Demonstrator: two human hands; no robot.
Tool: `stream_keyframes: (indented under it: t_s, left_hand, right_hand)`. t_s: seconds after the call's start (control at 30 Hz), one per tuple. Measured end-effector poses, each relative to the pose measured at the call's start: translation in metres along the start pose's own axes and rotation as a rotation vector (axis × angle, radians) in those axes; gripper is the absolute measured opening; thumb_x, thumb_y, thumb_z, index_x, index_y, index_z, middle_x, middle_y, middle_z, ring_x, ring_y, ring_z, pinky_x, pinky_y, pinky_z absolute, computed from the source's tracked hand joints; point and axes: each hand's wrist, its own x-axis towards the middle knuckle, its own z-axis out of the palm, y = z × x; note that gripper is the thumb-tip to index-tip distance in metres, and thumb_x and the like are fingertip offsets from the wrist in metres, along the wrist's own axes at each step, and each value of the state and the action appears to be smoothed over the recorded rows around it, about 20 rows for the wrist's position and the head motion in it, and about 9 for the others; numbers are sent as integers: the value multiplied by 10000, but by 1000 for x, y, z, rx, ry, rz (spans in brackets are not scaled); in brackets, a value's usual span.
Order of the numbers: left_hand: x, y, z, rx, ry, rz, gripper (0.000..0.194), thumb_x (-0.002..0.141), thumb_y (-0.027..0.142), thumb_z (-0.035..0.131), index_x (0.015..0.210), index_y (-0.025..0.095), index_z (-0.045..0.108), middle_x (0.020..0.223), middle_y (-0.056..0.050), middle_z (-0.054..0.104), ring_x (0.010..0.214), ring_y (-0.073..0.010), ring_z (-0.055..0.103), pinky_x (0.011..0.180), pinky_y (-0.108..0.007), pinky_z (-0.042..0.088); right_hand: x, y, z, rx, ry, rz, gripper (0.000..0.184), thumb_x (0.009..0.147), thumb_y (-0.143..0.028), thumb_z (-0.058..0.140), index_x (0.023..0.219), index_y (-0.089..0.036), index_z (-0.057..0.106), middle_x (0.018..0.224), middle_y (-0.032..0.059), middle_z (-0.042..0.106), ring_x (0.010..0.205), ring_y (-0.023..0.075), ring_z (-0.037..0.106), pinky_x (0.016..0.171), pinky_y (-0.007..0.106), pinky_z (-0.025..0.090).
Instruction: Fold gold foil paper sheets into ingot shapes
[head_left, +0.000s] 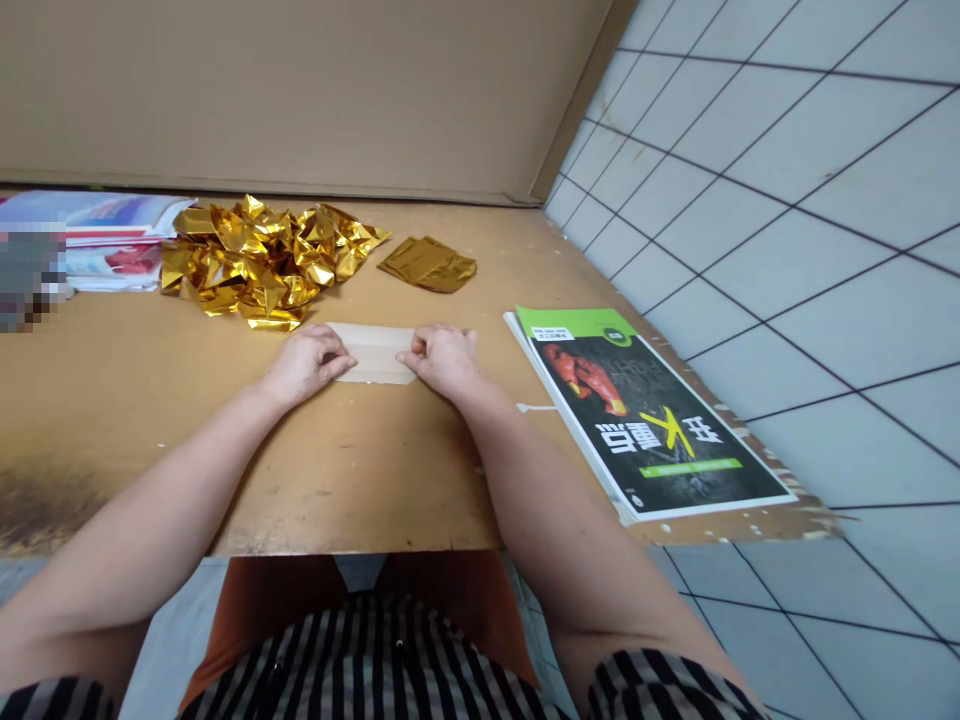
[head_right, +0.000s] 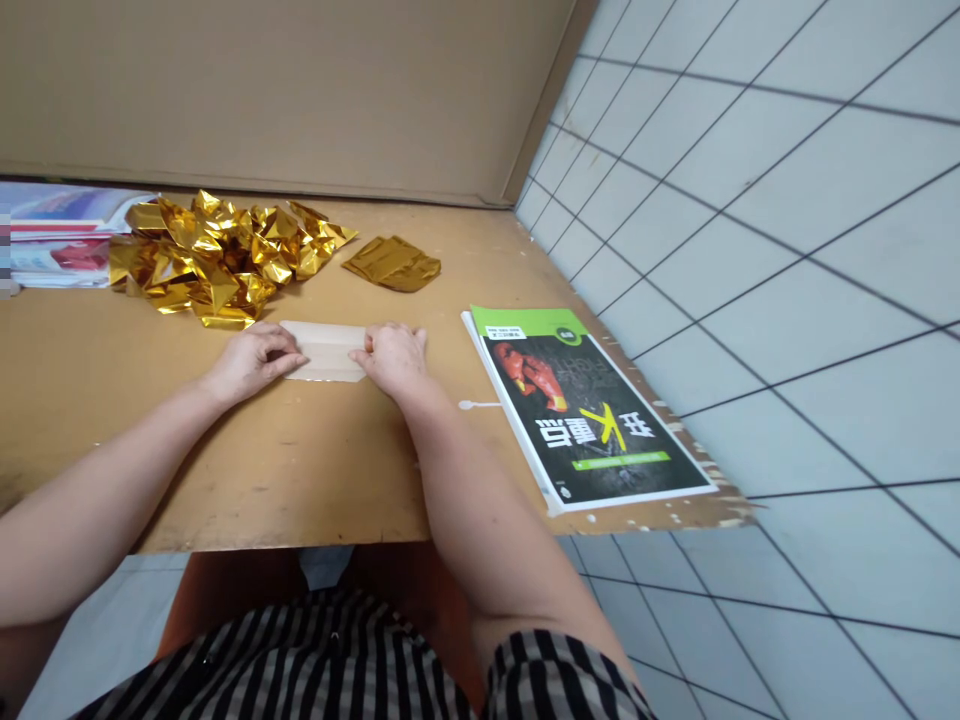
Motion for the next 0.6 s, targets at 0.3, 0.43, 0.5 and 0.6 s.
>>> stream_keyframes:
  t_s: [0.3, 0.43, 0.5, 0.6]
  left_hand:
    - [1, -4, -2, 14, 27, -150, 146, 760, 272, 634, 638, 192, 617, 771, -27, 635, 771, -194, 591, 753, -335, 484]
    - [0, -9, -4, 12, 34, -186, 111, 745, 267, 637, 663, 194, 619, 765, -19, 619, 785, -199, 593, 769, -342, 495]
    - [0, -11, -5, 24, 34, -195, 84, 742, 272, 647, 709, 196, 637, 785, -20, 625, 811, -207, 598, 794, -355, 504]
    - [0, -13, -4, 61, 42, -201, 129, 738, 279, 665, 833, 193, 669, 878, -37, 654, 898, -233, 612, 865, -398, 514]
  right_hand:
    - [0, 4, -2, 57, -14, 8, 57, 837, -232, 607, 806, -209, 650, 966, 65, 703, 934, 231, 596, 853, 373, 339]
    - [1, 8, -3, 84, -17, 3, 79, 834, -228, 602, 785, -216, 663, 927, 57, 700, 905, 222, 598, 862, 383, 351]
    - [2, 11, -2, 88, -18, 5, 84, 836, -236, 599, 800, -218, 672, 921, 58, 698, 911, 226, 598, 869, 391, 358]
    - [4, 16, 2, 85, 23, -1, 125, 825, -268, 616, 916, -221, 688, 1025, 89, 691, 1017, 271, 581, 891, 421, 374]
